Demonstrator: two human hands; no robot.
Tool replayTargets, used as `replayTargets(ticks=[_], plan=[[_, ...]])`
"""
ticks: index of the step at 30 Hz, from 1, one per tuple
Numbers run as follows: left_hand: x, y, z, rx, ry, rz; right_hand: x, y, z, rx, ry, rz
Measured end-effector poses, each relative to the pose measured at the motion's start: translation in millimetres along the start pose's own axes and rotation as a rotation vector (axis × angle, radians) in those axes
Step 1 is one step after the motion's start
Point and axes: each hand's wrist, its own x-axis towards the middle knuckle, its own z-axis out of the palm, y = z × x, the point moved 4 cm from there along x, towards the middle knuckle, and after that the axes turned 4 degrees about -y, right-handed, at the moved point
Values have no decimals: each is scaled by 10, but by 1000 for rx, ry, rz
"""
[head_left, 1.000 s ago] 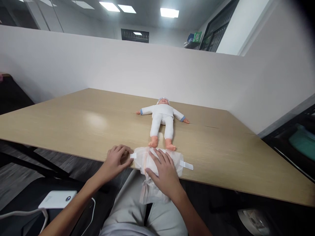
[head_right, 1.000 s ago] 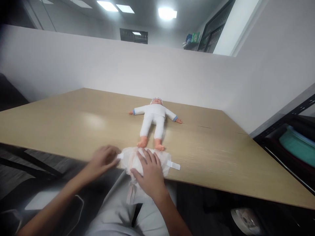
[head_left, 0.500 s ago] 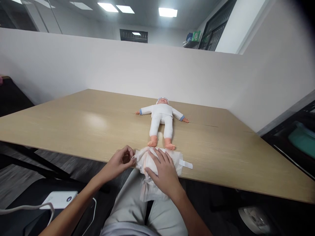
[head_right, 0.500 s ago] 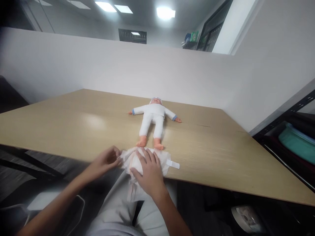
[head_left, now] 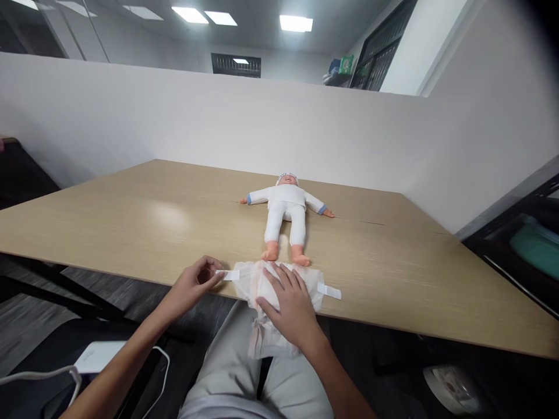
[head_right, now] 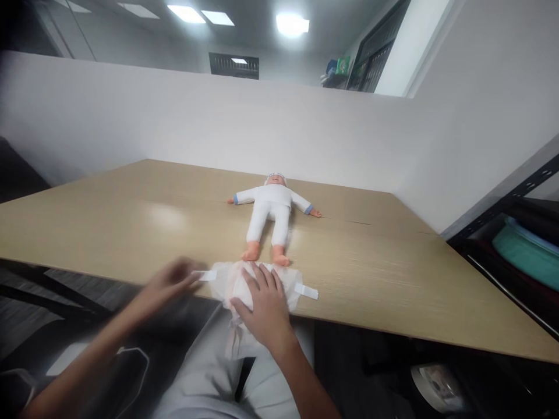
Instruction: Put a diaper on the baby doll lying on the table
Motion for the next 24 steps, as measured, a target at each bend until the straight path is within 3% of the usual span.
replayTargets(ticks=[3, 6, 11, 15, 19, 21, 24], plan=[[30, -61, -78, 255, 24, 4, 4, 5, 1, 0, -3, 2], [199, -83, -69, 466, 84, 93, 6, 6, -3, -1, -12, 5], [794, 181, 216, 699, 92, 379, 13, -11, -24, -2, -22, -9], [1369, 574, 534, 786, -123, 659, 25, -21, -48, -17, -51, -24], [1728, 832, 796, 904, -478, 1024, 34, -3, -59, -11, -66, -30], [1814, 868, 899, 972, -614, 1098, 38, 12, -52, -9, -69, -32], [1862, 909, 1043, 1066, -642, 1113, 47, 31, -38, -13, -80, -35]])
